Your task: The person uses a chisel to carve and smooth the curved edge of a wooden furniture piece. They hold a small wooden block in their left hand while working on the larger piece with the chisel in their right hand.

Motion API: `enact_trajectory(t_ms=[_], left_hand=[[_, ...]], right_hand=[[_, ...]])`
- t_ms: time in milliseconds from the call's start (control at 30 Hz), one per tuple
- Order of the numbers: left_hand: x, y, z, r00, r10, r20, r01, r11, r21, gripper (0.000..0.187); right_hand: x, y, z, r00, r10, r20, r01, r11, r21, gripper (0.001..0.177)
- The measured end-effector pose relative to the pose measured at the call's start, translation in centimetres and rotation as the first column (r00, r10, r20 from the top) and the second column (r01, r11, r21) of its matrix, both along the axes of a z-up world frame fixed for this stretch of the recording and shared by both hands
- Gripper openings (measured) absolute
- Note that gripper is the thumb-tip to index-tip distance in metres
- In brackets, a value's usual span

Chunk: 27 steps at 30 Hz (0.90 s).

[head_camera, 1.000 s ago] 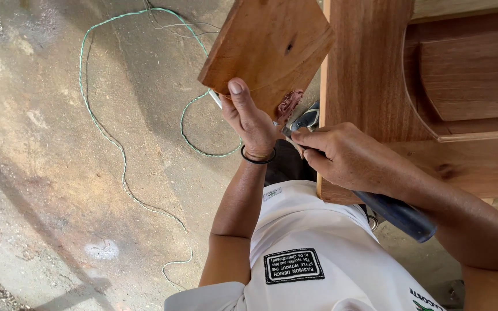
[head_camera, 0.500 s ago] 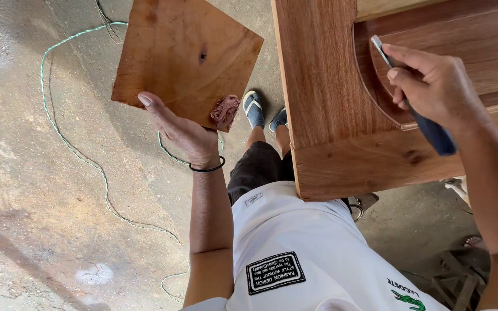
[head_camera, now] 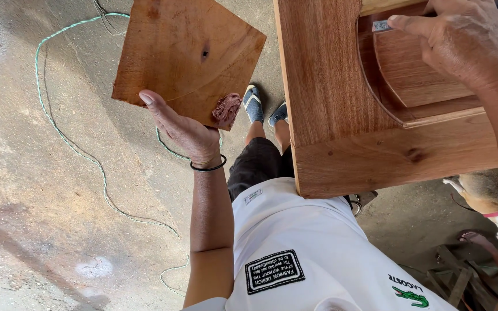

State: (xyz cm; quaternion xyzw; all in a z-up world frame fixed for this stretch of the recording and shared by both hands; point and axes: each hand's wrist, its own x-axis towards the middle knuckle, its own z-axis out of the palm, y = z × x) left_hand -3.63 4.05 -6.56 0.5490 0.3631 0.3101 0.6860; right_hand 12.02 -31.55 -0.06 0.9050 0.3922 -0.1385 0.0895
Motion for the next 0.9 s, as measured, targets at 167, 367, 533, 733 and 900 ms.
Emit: enact_trajectory(t_ms=[167,367,533,733,900], left_hand=[[-1.1,0.5,-1.3,0.972,-0.037,-0.232,0.161,0.824,0.543,0.05],[-2.4,0.8,-3.2,0.967,-0.051,-0.248,0.182,0.821,0.541,0.045],[-0.1,0.0,0.1,0.992,0.122,-0.041,-0.124,0.991,-0.044,0.049],[-3.0,0.7,-3.8,0.916,0.015,-0.4,0.296,0.647,0.703,0.043],[-2.7,0.5,-2.8,0.891,0.007,-0.454,0.379,0.54,0.752,0.051]], right_hand=[[0.1,0.6,0.1,0.968,-0.185,-0.168,0.181,0.983,-0.039,0.054],[0.2,0.2,-0.4,0.989,-0.118,-0.087,0.11,0.99,-0.089,0.053],[0.1,-0.2,-1.0,0.998,-0.067,0.014,0.069,0.976,-0.208,0.056],[0.2,0.3,-0.9,0.976,-0.194,-0.094,0.154,0.932,-0.327,0.06],[0.4,3.0,2.1,0.902,-0.355,-0.245,0.258,0.899,-0.356,0.066]])
